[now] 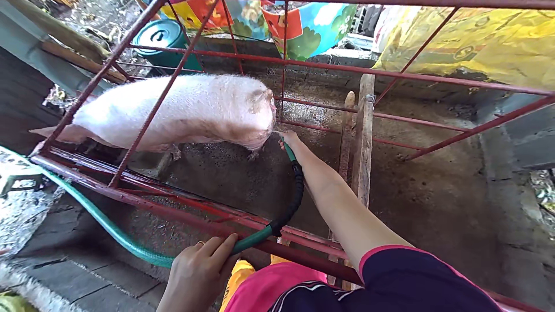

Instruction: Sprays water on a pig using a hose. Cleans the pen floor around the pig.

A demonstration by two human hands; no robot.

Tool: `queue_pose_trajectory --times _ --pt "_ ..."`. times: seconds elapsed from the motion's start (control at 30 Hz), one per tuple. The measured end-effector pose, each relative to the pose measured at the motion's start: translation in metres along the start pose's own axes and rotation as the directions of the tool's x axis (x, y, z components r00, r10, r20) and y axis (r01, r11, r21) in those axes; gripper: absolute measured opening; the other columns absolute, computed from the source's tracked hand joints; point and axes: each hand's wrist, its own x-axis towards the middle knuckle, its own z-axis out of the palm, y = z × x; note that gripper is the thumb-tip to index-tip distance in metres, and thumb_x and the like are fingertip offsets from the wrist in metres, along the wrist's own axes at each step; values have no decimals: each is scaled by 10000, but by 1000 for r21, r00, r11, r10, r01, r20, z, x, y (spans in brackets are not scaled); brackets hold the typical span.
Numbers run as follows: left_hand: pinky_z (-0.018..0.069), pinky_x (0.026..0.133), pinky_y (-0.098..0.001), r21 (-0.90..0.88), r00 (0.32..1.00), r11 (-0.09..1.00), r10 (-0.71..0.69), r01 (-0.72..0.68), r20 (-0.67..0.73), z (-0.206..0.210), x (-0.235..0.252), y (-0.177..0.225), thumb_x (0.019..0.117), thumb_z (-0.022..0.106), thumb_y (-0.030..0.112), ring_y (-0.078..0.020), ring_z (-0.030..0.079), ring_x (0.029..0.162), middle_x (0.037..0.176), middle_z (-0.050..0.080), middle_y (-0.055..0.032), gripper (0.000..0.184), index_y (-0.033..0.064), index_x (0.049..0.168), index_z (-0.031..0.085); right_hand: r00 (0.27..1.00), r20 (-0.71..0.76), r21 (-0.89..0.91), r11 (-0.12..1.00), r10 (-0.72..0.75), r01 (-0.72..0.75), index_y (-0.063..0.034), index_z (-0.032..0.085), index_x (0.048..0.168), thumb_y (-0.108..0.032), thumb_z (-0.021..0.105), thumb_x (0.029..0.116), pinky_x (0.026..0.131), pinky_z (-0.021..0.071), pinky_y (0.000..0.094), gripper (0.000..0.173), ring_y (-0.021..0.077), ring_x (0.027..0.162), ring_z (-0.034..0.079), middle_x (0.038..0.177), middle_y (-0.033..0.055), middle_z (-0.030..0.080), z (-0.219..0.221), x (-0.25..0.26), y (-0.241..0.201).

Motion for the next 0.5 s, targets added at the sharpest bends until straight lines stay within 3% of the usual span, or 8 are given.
queue_pose_trajectory --times 0.1,0.27,0.4,0.5 --pt "470 442 -348 6 1000 1000 -6 6 -4 -5 -8 1 987 494 386 -212 644 535 703 691 -56 410 115 995 801 1000 26 -36 999 -17 18 -51 504 1293 -285 435 1119 476 467 258 300 114 512 513 772 55 554 8 -6 -6" --pt "445 443 -340 -5 1000 1000 -13 13 -26 -15 -22 3 1016 477 403 -205 607 518 668 647 -54 419 121 1005 787 995 85 -166 984 -48 62 -60 477 1379 -265 391 1126 540 488 286 337 135 590 545 887 87 589 34 -19 -18" --pt "438 447 -331 -10 999 1000 -21 20 -49 -21 -31 2 1023 476 402 -201 600 518 670 649 -49 414 126 1019 784 984 129 -206 967 -122 147 -58 498 1334 -220 415 1107 518 485 280 291 126 558 543 831 70 602 52 -31 -32" --pt "429 442 -326 -10 997 999 -35 35 -66 -26 -39 1 1020 482 404 -194 595 514 669 649 -46 406 129 1006 779 980 132 -241 954 -150 179 -67 489 1367 -225 421 1100 529 490 279 318 127 577 559 880 82 623 62 -41 -47"
